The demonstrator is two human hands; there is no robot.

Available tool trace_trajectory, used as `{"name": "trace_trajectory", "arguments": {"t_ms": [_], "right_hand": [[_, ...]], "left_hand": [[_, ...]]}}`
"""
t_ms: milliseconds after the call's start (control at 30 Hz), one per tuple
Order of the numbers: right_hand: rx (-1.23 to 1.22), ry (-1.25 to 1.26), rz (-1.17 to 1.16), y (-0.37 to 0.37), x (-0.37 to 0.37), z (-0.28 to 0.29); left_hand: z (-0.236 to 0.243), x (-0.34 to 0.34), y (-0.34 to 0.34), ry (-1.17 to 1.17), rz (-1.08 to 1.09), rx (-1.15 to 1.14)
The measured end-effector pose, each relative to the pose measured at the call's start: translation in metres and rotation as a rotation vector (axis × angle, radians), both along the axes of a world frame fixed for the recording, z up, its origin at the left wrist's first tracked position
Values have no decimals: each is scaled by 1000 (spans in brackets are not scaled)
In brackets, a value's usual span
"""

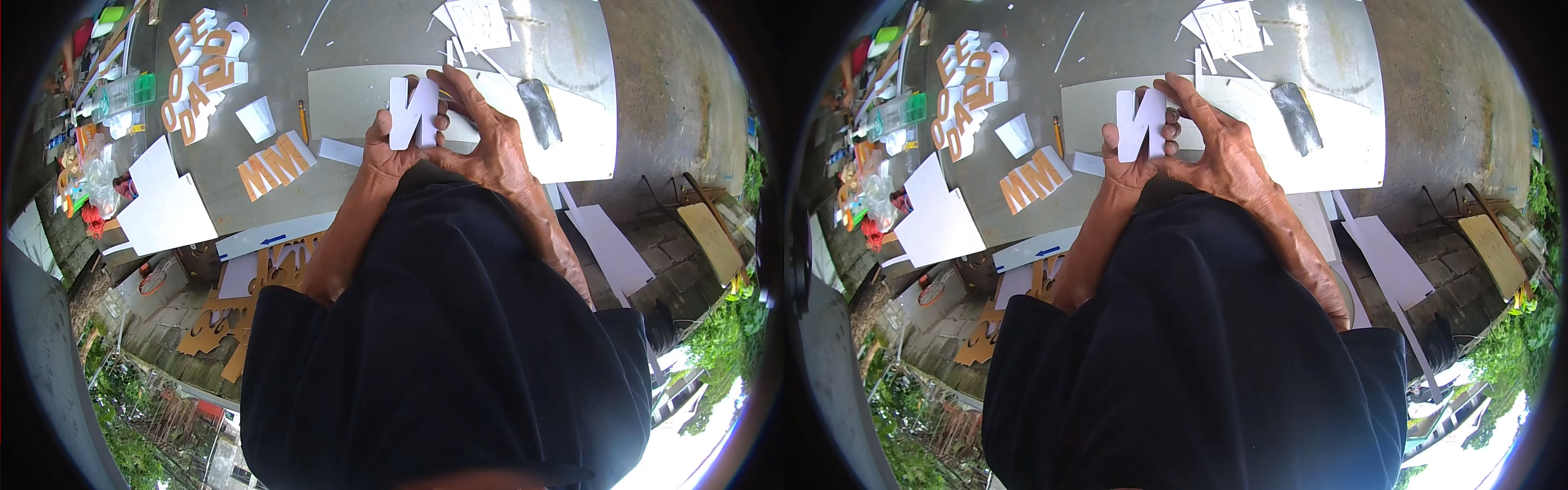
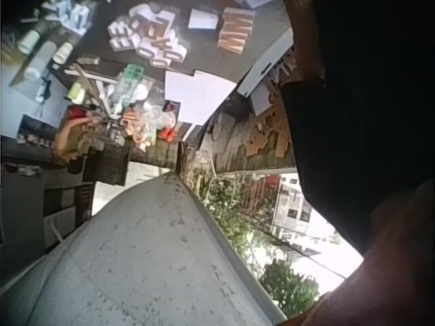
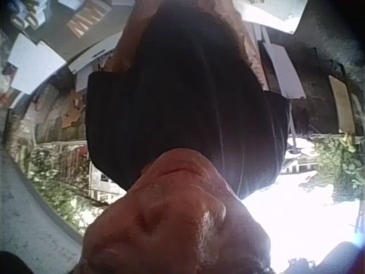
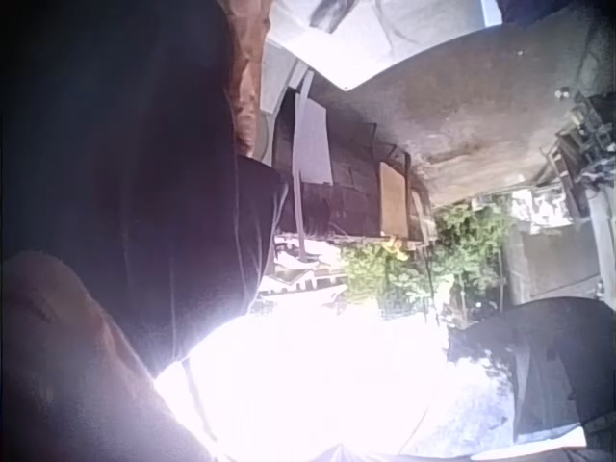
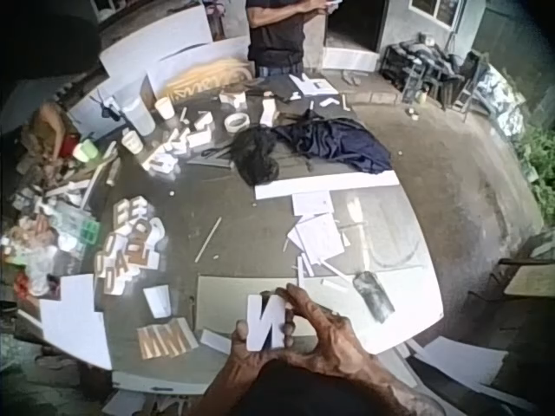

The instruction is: Cutting and assembling 3D foam or vinyl letters for a sign.

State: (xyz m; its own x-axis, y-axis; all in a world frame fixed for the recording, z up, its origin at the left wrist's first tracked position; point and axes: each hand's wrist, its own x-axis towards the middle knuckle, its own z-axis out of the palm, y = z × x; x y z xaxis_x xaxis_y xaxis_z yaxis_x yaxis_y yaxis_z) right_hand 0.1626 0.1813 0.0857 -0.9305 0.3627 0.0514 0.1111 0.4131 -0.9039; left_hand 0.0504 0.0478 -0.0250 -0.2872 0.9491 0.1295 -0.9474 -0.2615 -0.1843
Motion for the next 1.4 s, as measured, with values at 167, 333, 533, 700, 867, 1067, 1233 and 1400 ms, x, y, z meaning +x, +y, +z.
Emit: {"name": "trace_trajectory", "arguments": {"t_ms": [167,333,533,700,867,1067,1233,1400], "right_hand": [[11,38,1,1,-1,-4],[-28,38,-3,1,-1,-4],[-71,44,-25,0,-2,-7],[-58,5,-1,1,-3,-4],[-45,-37,8,3,-2,-3],[-58,-8,7,2,-2,-9],[-6,9,37,3,-4,-8],[-87,28,44,3,-7,-5]], "left_hand": [[-4,-1,-2,-11,-44,55],[-3,0,-1,-5,-9,7],[-3,-3,0,52,11,-23],[-4,-5,-2,65,13,-41],[-3,-4,-4,131,30,-147],[3,-4,-5,181,75,-235],[6,-3,-6,154,79,-258],[7,-9,-6,213,124,-270]]}}
